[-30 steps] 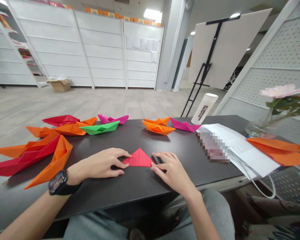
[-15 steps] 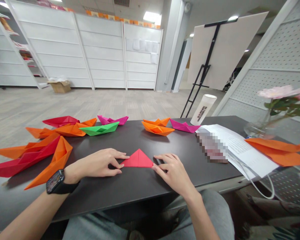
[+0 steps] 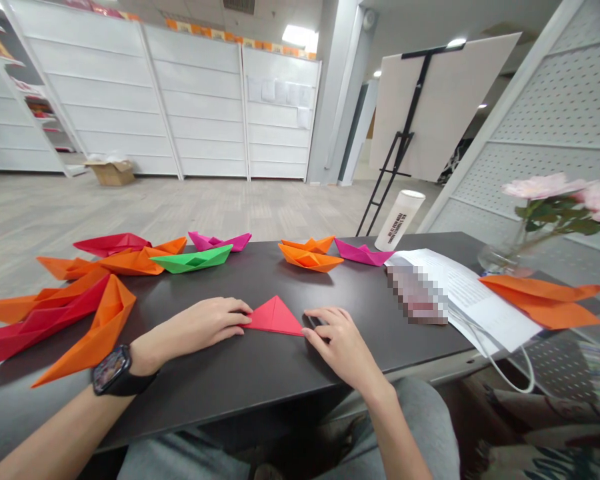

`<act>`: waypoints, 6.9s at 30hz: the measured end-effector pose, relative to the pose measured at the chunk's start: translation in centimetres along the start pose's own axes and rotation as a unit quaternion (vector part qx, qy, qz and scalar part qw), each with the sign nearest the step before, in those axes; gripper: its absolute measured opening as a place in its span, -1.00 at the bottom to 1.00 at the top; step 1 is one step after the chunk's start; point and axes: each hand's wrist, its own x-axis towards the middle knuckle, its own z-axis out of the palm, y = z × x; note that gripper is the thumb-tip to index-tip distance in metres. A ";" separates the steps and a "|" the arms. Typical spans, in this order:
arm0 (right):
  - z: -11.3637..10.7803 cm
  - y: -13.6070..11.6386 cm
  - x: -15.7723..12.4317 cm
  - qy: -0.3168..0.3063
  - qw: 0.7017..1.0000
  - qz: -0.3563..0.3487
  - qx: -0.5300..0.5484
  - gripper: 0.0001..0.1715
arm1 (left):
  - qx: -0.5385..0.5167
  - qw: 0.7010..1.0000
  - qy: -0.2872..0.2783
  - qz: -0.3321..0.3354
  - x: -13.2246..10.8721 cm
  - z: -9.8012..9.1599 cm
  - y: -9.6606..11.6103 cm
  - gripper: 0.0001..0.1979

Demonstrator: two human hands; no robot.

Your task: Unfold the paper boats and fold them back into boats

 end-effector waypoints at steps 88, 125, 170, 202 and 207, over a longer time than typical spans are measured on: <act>4.3 -6.5 4.9 0.054 0.986 0.146 0.059 -0.81 | -0.197 0.948 0.187 -0.164 1.6 1.5 2.2 -0.95; 2.1 -3.7 3.9 -0.152 0.981 -0.084 0.081 -0.58 | -0.033 0.999 0.021 -0.008 0.2 0.5 0.4 -0.75; 0.7 -5.3 3.3 -0.200 0.974 -0.103 0.027 -0.70 | -0.195 0.969 -0.152 0.003 -0.3 -1.1 1.7 -0.38; 1.9 -3.2 4.2 -0.083 0.978 0.075 0.174 -0.33 | -0.463 0.842 0.170 -0.220 2.1 1.8 1.2 -0.59; 1.8 -4.0 4.9 -0.095 0.930 0.073 0.349 -0.71 | -0.576 0.749 0.196 -0.261 1.8 0.8 1.3 -0.50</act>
